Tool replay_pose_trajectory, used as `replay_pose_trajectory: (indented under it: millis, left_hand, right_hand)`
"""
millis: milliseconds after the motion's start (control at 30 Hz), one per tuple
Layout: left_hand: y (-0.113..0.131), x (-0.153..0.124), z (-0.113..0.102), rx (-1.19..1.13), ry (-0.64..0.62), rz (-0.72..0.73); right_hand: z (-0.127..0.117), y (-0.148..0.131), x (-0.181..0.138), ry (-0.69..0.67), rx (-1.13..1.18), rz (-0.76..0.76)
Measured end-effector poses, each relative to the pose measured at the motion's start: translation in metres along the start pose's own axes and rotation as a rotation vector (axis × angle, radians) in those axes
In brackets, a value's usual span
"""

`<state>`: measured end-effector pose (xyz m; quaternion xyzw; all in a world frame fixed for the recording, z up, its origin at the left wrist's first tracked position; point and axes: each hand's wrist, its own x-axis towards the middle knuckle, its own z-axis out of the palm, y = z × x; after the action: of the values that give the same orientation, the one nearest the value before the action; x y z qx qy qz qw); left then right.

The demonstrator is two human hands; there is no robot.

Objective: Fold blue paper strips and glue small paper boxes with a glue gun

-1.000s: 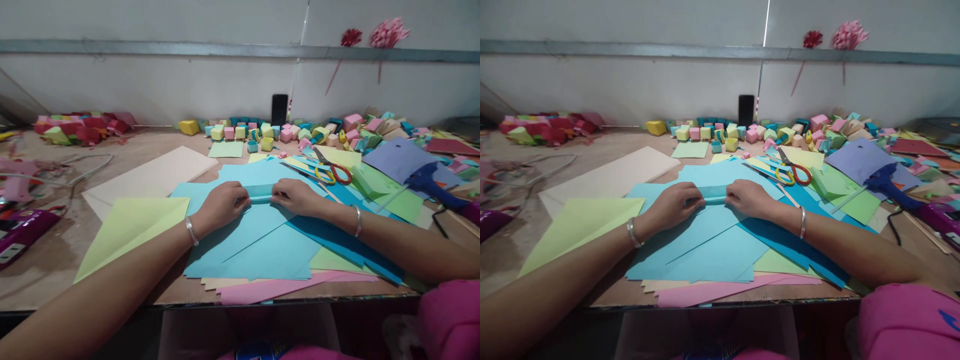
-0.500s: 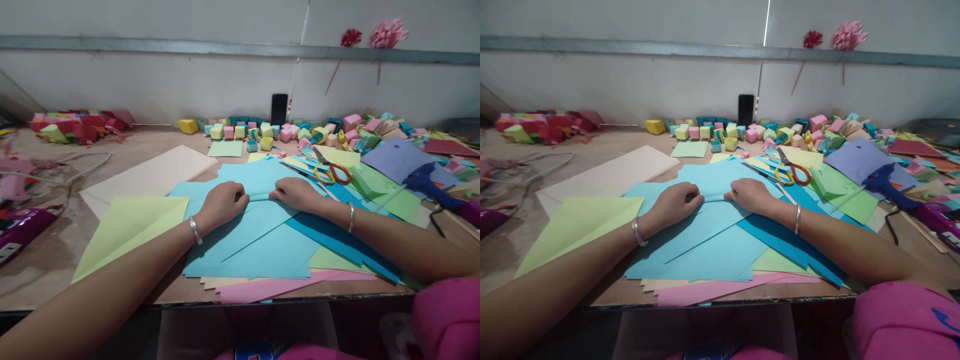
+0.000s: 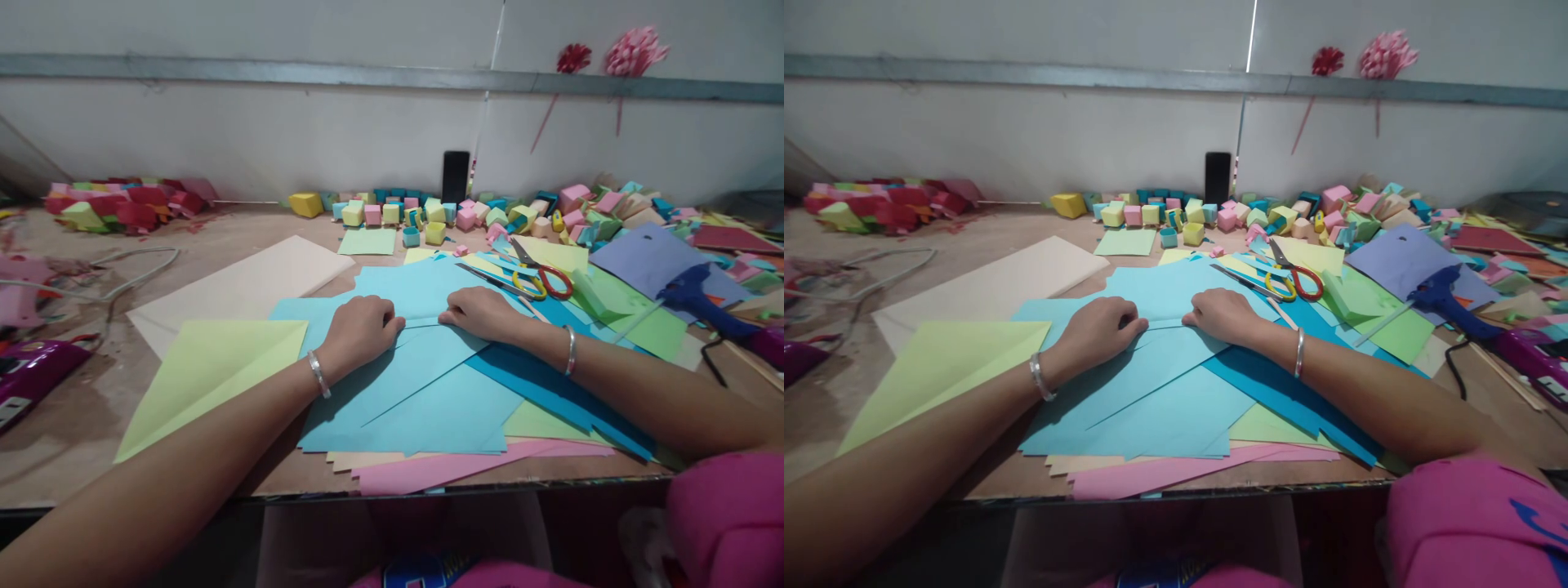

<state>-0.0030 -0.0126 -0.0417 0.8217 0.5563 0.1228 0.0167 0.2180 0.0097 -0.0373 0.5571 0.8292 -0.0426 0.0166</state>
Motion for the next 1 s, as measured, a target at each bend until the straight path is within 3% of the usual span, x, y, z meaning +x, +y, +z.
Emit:
replay_pose_trajectory:
  millis: [400,600,700,867,1000]
  left_hand:
    - [-0.001,0.004,-0.003,0.039,-0.078,-0.108]
    - [-0.004,0.005,-0.006,0.01,-0.133,-0.151]
    - [-0.006,0.006,-0.008,-0.023,-0.123,-0.164]
    - [-0.006,0.005,-0.009,-0.065,-0.107,-0.156]
    - [0.0,0.0,-0.01,0.017,-0.019,0.088]
  right_hand:
    - [-0.003,0.0,-0.003,-0.032,0.018,0.003]
    - [-0.003,0.0,-0.005,0.026,0.081,0.007]
    - [0.0,-0.004,-0.01,0.144,-0.085,-0.104]
    - [0.006,-0.011,-0.02,0.258,-0.341,-0.461]
    - [0.007,-0.013,-0.022,0.255,-0.343,-0.582]
